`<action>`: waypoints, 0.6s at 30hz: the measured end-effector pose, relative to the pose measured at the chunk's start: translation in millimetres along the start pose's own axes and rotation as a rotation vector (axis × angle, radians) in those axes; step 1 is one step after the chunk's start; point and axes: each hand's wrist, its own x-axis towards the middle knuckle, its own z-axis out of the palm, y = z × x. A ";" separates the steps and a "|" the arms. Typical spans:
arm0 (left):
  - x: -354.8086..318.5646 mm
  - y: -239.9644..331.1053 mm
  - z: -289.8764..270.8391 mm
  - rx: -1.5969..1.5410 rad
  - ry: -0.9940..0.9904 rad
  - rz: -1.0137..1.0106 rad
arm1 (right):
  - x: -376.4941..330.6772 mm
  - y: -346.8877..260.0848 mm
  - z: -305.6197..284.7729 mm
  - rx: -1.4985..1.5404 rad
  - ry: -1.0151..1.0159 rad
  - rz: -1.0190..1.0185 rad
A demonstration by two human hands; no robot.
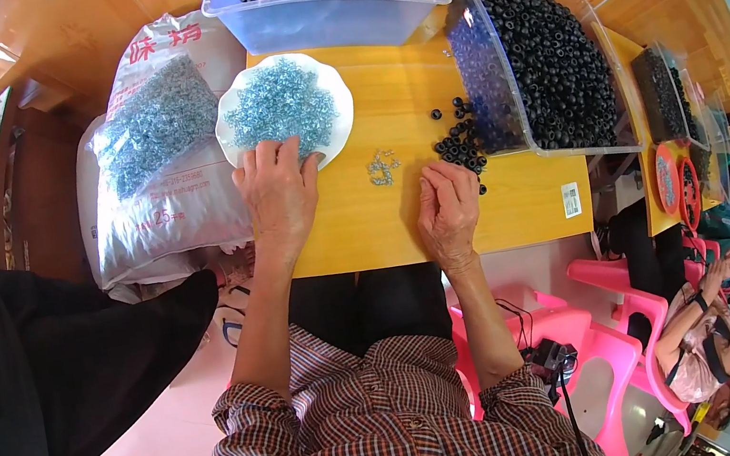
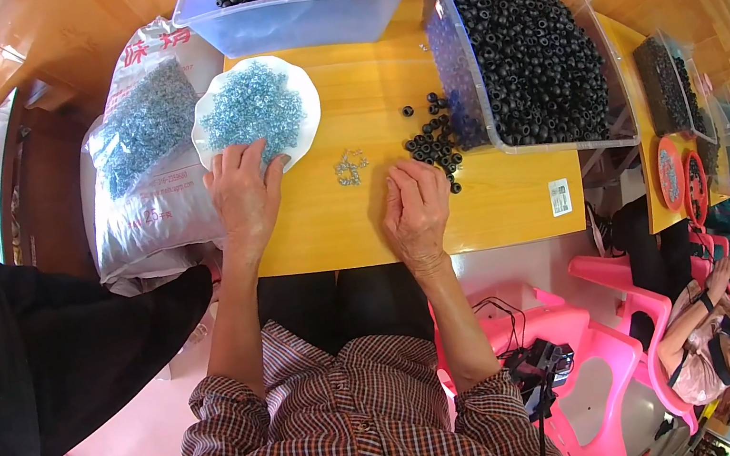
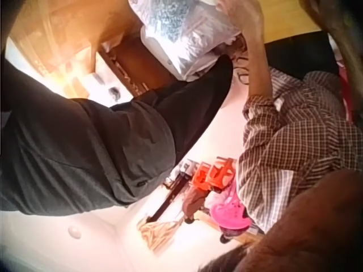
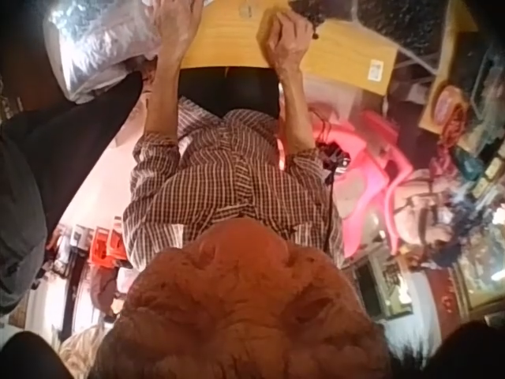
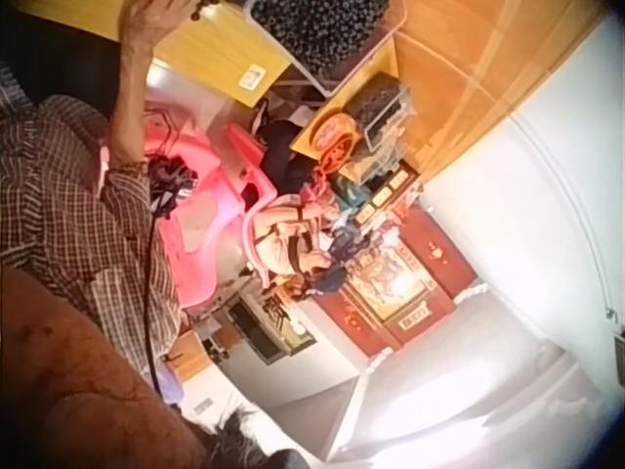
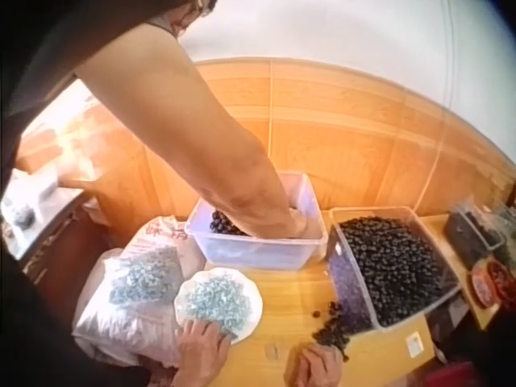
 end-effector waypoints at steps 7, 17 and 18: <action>10.5 10.1 0.5 -0.063 -0.169 -0.001 | 1.3 -1.0 -0.8 -0.022 -0.011 -0.016; 9.8 7.6 5.9 -0.142 -0.173 0.038 | 17.7 -37.4 18.0 0.078 -0.124 -0.006; 10.0 8.2 4.7 -0.155 -0.178 0.060 | 17.7 -36.9 20.4 0.078 -0.123 -0.006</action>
